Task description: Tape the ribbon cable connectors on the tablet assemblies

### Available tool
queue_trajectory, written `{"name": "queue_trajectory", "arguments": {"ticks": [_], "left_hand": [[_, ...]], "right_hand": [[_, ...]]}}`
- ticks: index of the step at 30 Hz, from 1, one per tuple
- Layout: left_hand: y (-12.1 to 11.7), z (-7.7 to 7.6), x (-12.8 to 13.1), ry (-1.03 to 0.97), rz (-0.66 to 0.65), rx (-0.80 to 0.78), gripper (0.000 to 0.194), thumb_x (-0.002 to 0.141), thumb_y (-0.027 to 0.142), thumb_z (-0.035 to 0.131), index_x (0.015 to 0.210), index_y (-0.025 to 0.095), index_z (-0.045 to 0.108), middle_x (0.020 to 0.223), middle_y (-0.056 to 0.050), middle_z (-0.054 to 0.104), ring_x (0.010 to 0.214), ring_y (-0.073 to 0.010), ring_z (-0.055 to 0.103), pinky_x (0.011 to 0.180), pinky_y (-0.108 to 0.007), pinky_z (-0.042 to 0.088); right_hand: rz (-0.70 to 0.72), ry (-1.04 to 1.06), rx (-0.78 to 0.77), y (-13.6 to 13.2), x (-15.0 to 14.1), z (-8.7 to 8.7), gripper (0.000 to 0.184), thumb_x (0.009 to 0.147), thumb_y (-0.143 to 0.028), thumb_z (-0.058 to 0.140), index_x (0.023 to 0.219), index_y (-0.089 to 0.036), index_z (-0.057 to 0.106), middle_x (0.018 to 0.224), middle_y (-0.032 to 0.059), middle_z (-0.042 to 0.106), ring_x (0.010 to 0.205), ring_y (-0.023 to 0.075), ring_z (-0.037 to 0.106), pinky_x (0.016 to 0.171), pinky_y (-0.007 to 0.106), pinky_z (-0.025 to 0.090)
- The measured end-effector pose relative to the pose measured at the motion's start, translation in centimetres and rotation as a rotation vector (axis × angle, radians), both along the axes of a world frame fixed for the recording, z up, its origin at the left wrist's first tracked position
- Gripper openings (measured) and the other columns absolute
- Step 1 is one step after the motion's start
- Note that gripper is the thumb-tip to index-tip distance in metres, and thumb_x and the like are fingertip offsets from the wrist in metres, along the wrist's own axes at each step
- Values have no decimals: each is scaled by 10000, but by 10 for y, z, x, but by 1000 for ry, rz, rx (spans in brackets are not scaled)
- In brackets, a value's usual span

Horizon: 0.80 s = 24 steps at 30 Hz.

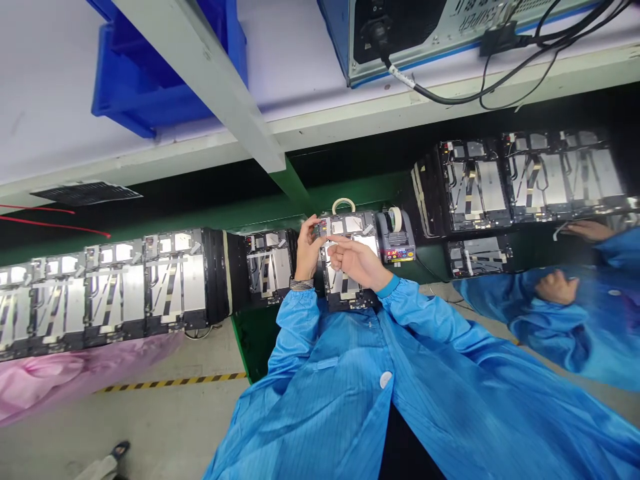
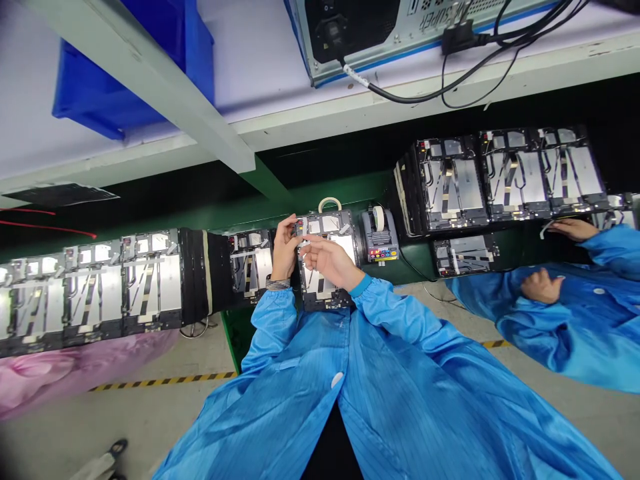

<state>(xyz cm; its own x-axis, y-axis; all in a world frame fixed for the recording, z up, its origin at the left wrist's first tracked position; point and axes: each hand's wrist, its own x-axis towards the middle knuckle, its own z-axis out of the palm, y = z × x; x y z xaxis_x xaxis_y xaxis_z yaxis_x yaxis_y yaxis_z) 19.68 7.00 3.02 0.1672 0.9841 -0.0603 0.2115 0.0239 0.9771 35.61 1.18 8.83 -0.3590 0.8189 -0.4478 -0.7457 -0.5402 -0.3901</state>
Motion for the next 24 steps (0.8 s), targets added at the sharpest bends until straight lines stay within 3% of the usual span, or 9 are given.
{"name": "queue_trajectory", "arguments": {"ticks": [8,14,18,21,24], "left_hand": [[2,8,-6,142,-68,56,181,942,236,586,1100,269,668,1605,-67,496,1488,-282,488,1247,-501,379],[2,14,-9,199,-100,116,226,922,186,575,1099,273,686,1586,-62,490,1492,-281,464,1282,-511,332],[6,14,-14,245,-136,94,236,912,196,586,1106,281,689,1576,-57,501,1505,-296,442,1290,-550,304],[10,13,-17,238,-171,70,234,919,211,593,1120,283,689,1575,-62,504,1504,-297,448,1292,-543,303],[12,11,-18,232,-187,66,234,917,207,602,1122,280,688,1569,-69,511,1500,-293,455,1292,-525,306]], "right_hand": [[-20,-1,-23,3,-2,0,244,929,-309,617,1127,-184,682,900,53,708,694,157,564,640,294,463],[-21,74,-61,6,-1,4,266,942,-292,597,1148,-150,686,882,61,713,687,155,573,644,290,466],[47,137,-151,4,9,11,282,960,-283,515,1113,-136,701,764,24,661,599,136,492,637,300,462],[247,-69,-20,-3,18,13,336,955,-341,526,1126,-133,727,686,12,619,557,147,463,592,309,418],[293,-685,313,-4,27,13,376,953,-337,554,1238,-175,740,696,18,634,599,179,507,611,317,400]]}}
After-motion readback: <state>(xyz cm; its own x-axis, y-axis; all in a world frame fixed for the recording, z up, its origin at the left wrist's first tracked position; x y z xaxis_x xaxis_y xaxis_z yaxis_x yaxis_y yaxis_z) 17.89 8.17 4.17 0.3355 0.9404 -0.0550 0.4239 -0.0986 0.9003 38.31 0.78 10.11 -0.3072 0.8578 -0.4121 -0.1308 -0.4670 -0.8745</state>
